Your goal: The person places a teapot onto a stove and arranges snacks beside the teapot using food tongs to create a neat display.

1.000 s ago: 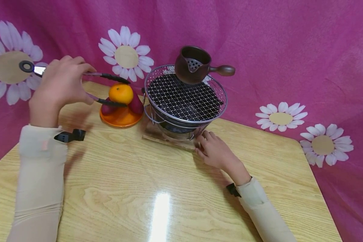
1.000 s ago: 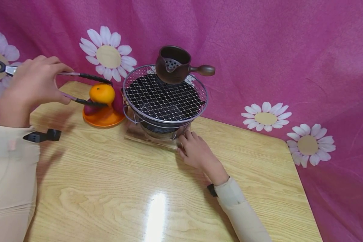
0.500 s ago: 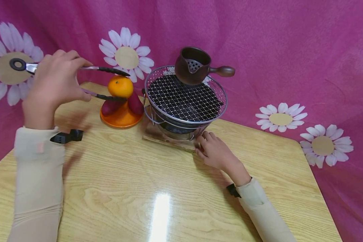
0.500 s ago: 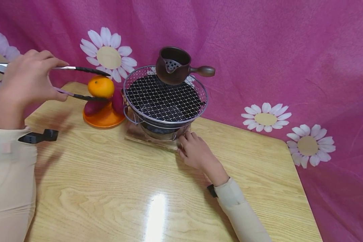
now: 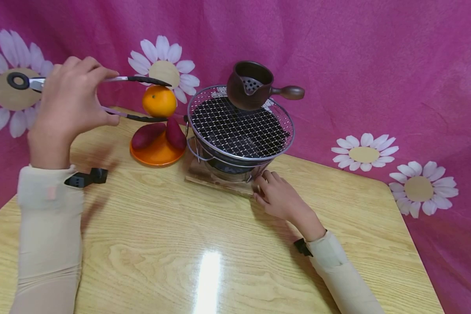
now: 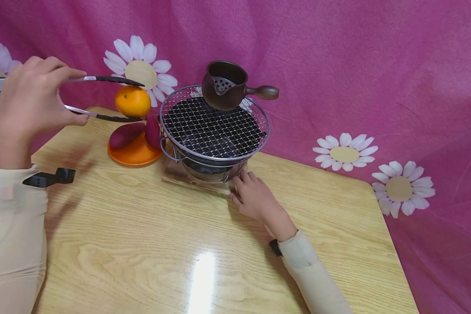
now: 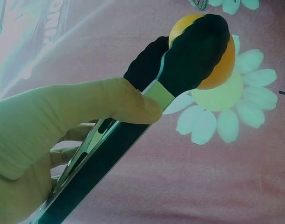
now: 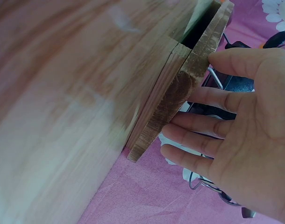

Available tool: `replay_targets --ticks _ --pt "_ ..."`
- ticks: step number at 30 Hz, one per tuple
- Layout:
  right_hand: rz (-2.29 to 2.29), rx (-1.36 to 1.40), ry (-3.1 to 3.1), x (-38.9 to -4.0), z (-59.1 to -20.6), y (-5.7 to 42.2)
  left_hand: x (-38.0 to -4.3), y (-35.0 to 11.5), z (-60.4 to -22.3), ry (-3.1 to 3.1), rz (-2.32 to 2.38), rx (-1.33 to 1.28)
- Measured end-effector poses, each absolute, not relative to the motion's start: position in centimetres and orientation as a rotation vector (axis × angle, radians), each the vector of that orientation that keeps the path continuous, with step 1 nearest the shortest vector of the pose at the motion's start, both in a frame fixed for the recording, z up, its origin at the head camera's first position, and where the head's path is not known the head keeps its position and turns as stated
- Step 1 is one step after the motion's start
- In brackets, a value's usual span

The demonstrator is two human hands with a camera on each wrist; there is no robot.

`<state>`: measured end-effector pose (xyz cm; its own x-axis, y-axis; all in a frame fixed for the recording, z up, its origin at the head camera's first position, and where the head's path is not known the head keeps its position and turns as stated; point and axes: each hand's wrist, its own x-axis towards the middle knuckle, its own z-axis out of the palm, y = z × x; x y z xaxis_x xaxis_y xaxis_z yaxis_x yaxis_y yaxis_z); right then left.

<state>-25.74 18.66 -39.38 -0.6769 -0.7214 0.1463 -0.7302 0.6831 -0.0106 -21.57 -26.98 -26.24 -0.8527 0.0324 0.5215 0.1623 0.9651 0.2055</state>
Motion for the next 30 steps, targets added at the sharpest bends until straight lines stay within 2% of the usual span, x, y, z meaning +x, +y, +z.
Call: replay_targets --ticks 30 --pt "0.094 1.192 -2.783 -25.7 -39.5 18.7 -19.1 -24.8 -24.4 -2.261 -0.435 -0.182"
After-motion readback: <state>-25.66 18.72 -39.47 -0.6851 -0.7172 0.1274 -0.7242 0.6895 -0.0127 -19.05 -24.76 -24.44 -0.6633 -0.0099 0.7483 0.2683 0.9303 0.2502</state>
